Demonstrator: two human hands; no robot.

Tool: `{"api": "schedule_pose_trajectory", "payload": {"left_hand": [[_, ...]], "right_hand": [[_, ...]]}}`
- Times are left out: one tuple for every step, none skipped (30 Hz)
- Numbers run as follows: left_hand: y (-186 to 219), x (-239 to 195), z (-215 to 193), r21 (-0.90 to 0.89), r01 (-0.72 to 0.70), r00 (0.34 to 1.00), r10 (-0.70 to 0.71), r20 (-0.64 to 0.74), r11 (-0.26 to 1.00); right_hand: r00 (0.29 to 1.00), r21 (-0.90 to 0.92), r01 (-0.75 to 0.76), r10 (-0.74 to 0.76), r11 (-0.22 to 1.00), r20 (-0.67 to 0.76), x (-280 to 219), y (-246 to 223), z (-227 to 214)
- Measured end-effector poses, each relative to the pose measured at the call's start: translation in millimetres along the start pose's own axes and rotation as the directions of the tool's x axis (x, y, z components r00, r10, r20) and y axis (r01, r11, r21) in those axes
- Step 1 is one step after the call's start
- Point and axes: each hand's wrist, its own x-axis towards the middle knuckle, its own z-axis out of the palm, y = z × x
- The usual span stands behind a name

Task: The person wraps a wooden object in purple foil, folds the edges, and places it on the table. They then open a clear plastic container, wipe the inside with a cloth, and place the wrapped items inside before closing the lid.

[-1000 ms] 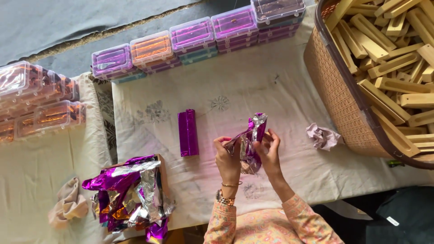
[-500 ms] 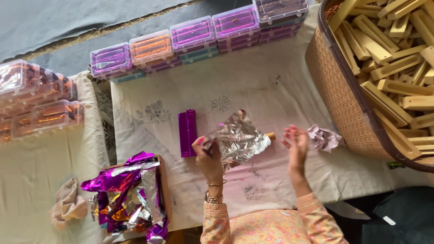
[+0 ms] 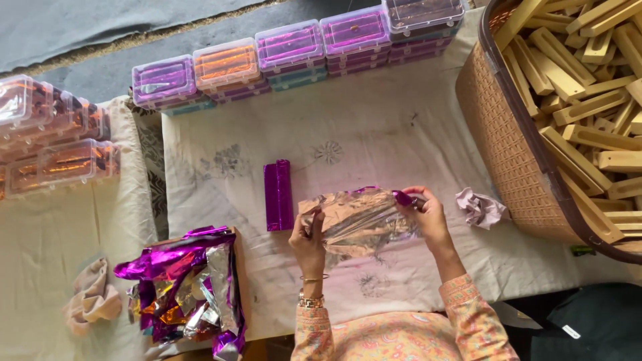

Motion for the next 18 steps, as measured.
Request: {"api": "schedule_pose_trajectory", "payload": {"left_hand": [[-2.0,-2.0,-4.8,-0.001,0.005,1.000,-0.005,-0.001,1.000],[-3.5,-4.2,-9.6,0.241,0.004,1.000,0.001,-0.018,0.971],[-4.4,-2.6,-12.4,0.465,0.000,0.999,0.016,-0.031,0.885],[13.3,-3.8,-11.2,0.461,-0.002,0.999,0.018,-0.032,0.887],[30.4,-8.4,-11.8,0.244,0.013,0.998,0.002,-0.061,0.970],[47.3,-12.6,-12.7,0.015,0.023,0.996,-0.022,-0.087,1.000],[52.1,-17.7,-11.0,0.012,0.025,0.996,-0.024,-0.089,1.000],[57.2,-22.6,-9.6,0.270,-0.169,0.956,0.224,-0.188,0.948],[62.8,-27.2,-9.0,0.527,-0.305,0.854,0.473,-0.217,0.793],[42.4,-30.4,-10.4,0.527,-0.303,0.854,0.471,-0.220,0.794],[22.3,-31.5,-9.9,0.614,-0.394,0.792,0.591,-0.150,0.684],[2.4,-32.5,-9.1,0.688,-0.470,0.717,0.693,-0.068,0.554],[7.3,-31.3,-4.2,0.687,-0.468,0.716,0.694,-0.073,0.556],[12.1,-30.1,1.4,0.657,-0.595,0.708,0.688,0.156,0.463],[17.0,-29.0,5.3,0.591,-0.716,0.656,0.650,0.384,0.373],[33.8,-19.9,8.9,0.590,-0.717,0.655,0.650,0.387,0.371],[50.3,-12.0,11.0,0.564,-0.701,0.684,0.633,0.362,0.436],[66.8,-4.0,13.6,0.535,-0.682,0.714,0.613,0.339,0.498]], "right_hand": [[1.000,-0.003,-0.004,0.004,1.000,0.000,0.3,-5.1,1.1],[1.000,-0.042,0.000,0.001,0.999,0.007,0.3,-10.6,2.1],[1.000,-0.080,0.011,-0.010,0.997,0.014,4.2,-18.0,3.4],[1.000,-0.083,0.016,-0.014,0.996,0.015,9.3,-24.7,5.8],[0.998,-0.119,-0.013,0.020,0.993,0.058,10.3,-29.4,7.7],[0.993,-0.156,-0.040,0.056,0.987,0.100,11.5,-33.8,9.9],[0.993,-0.160,-0.040,0.057,0.986,0.101,18.4,-35.6,8.4],[0.990,-0.205,-0.011,0.039,0.979,0.133,25.4,-37.6,7.3],[0.985,-0.248,0.019,0.024,0.969,0.168,32.6,-39.5,7.4],[0.985,-0.250,0.019,0.025,0.968,0.171,35.6,-43.0,7.6],[0.980,-0.275,0.021,0.034,0.961,0.194,41.8,-48.6,8.0],[0.975,-0.301,0.024,0.044,0.953,0.217,47.8,-54.4,8.5],[0.975,-0.304,0.027,0.043,0.952,0.220,51.8,-58.8,10.5],[0.952,-0.344,0.009,0.097,0.939,0.291,56.0,-63.1,11.7],[0.923,-0.381,-0.008,0.154,0.925,0.354,58.3,-65.5,13.4],[0.923,-0.379,-0.008,0.153,0.925,0.353,61.2,-69.7,15.3],[0.883,-0.405,-0.009,0.197,0.914,0.427,61.6,-72.1,17.3],[0.834,-0.430,-0.006,0.242,0.903,0.496,62.3,-74.6,19.2]]}}
